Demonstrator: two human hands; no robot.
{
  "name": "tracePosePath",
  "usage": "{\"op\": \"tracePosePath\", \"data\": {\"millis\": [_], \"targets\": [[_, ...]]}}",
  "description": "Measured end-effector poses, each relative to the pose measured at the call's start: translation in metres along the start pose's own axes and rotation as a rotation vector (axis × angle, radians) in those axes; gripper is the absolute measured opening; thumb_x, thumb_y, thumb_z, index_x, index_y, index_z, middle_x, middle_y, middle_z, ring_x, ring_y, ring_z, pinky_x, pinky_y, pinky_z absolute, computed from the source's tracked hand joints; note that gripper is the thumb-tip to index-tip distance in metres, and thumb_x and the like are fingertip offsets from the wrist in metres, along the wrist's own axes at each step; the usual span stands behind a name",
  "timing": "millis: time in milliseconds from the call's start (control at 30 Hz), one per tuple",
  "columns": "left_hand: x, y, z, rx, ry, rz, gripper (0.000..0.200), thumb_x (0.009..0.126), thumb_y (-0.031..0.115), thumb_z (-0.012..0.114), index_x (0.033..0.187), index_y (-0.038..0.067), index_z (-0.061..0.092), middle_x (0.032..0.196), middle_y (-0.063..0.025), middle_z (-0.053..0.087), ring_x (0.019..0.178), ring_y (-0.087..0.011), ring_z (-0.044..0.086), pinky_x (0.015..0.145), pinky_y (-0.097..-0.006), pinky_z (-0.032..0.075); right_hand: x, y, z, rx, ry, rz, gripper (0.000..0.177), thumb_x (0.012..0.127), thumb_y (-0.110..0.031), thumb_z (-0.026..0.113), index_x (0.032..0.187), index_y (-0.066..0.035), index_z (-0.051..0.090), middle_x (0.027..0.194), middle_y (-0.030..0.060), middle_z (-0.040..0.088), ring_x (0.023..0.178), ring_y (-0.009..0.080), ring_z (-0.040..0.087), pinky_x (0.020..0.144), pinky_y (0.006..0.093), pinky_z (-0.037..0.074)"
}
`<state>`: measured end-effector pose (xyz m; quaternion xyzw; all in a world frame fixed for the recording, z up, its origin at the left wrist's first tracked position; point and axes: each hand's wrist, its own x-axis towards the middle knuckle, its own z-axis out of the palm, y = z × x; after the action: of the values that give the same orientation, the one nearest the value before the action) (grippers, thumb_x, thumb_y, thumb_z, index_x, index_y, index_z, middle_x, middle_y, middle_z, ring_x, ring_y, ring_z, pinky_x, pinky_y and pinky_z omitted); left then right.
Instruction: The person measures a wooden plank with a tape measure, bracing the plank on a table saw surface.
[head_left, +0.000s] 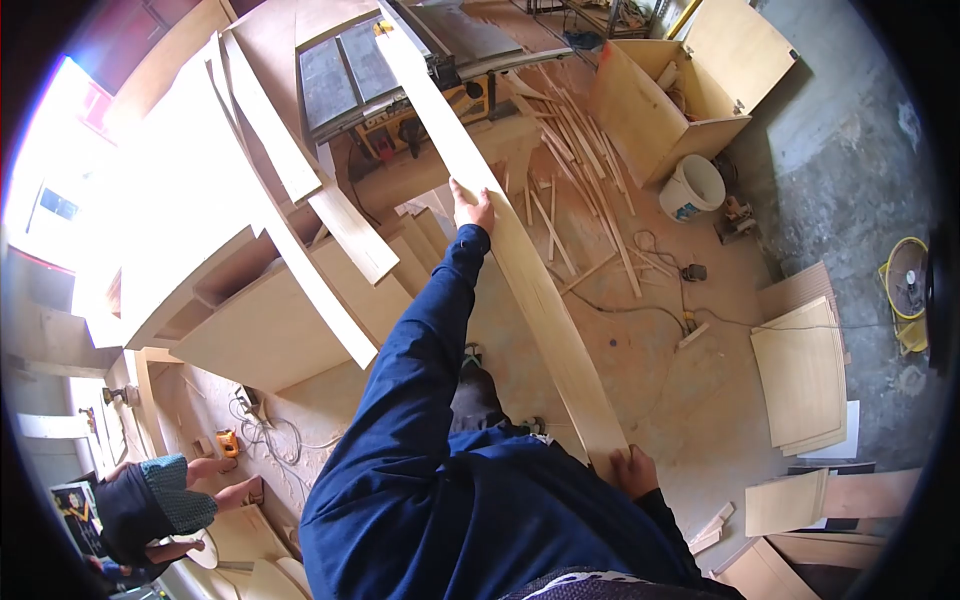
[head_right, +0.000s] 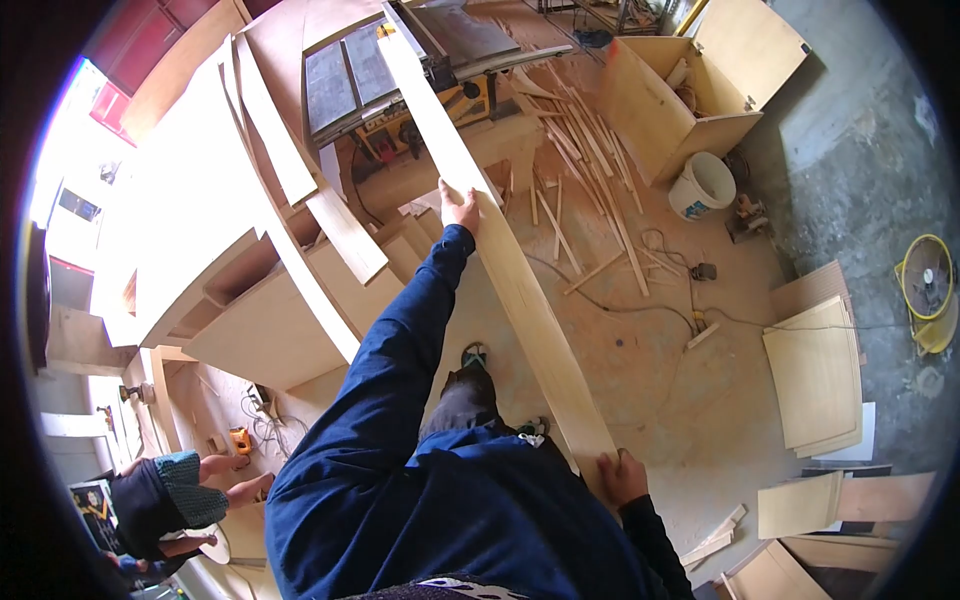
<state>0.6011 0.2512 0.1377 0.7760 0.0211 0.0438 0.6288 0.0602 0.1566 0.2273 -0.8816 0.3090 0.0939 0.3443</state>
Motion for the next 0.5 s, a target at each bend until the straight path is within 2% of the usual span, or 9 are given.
{"op": "tracePosePath", "data": {"millis": [100, 167, 333, 400, 500], "targets": [[0.030, -0.006, 0.004, 0.029, 0.004, 0.014, 0.073, 0.081, 0.018, 0.059, 0.139, 0.003, 0.017, 0.124, -0.0218, 0.047, 0.111, -0.0282, 0.049, 0.094, -0.0317, 0.038, 0.021, -0.021, 0.001, 0.029, 0.027, -0.002, 0.050, 0.083, -0.046, 0.053, 0.082, 0.004, 0.055, 0.073, 0.0270, 0.058, 0.071, 0.0432, 0.057, 0.059, 0.0453, 0.045], [0.046, -0.002, 0.004, 0.062, 0.020, -0.032, 0.077, 0.079, 0.022, 0.060, 0.140, 0.012, 0.016, 0.120, -0.0233, 0.051, 0.108, -0.0340, 0.052, 0.093, -0.0348, 0.040, 0.035, -0.034, 0.002, 0.044, 0.035, 0.021, 0.048, 0.083, -0.045, 0.053, 0.083, 0.004, 0.055, 0.075, 0.0265, 0.059, 0.073, 0.0429, 0.057, 0.061, 0.0448, 0.046], [0.091, -0.003, 0.009, 0.033, 0.033, -0.026, 0.075, 0.079, 0.023, 0.059, 0.140, 0.013, 0.017, 0.119, -0.0230, 0.051, 0.108, -0.0346, 0.052, 0.092, -0.0357, 0.040, 0.071, -0.061, 0.005, 0.039, 0.047, -0.038, 0.044, 0.083, -0.041, 0.054, 0.080, 0.003, 0.056, 0.075, 0.0245, 0.059, 0.074, 0.0411, 0.058, 0.063, 0.0444, 0.045], [0.117, -0.008, 0.011, 0.065, 0.063, 0.021, 0.075, 0.078, 0.023, 0.060, 0.140, 0.013, 0.018, 0.119, -0.0223, 0.052, 0.107, -0.0338, 0.053, 0.092, -0.0354, 0.041, 0.088, -0.080, 0.002, 0.033, 0.036, -0.021, 0.044, 0.083, -0.041, 0.053, 0.079, 0.002, 0.056, 0.074, 0.0242, 0.059, 0.074, 0.0410, 0.057, 0.063, 0.0443, 0.045], [0.154, -0.006, 0.012, 0.037, 0.044, -0.019, 0.075, 0.077, 0.024, 0.060, 0.140, 0.011, 0.020, 0.120, -0.0215, 0.052, 0.107, -0.0326, 0.053, 0.092, -0.0348, 0.041, 0.111, -0.099, 0.004, 0.031, 0.023, 0.000, 0.045, 0.084, -0.042, 0.052, 0.078, 0.002, 0.056, 0.073, 0.0236, 0.059, 0.073, 0.0406, 0.057, 0.063, 0.0441, 0.045]]}}
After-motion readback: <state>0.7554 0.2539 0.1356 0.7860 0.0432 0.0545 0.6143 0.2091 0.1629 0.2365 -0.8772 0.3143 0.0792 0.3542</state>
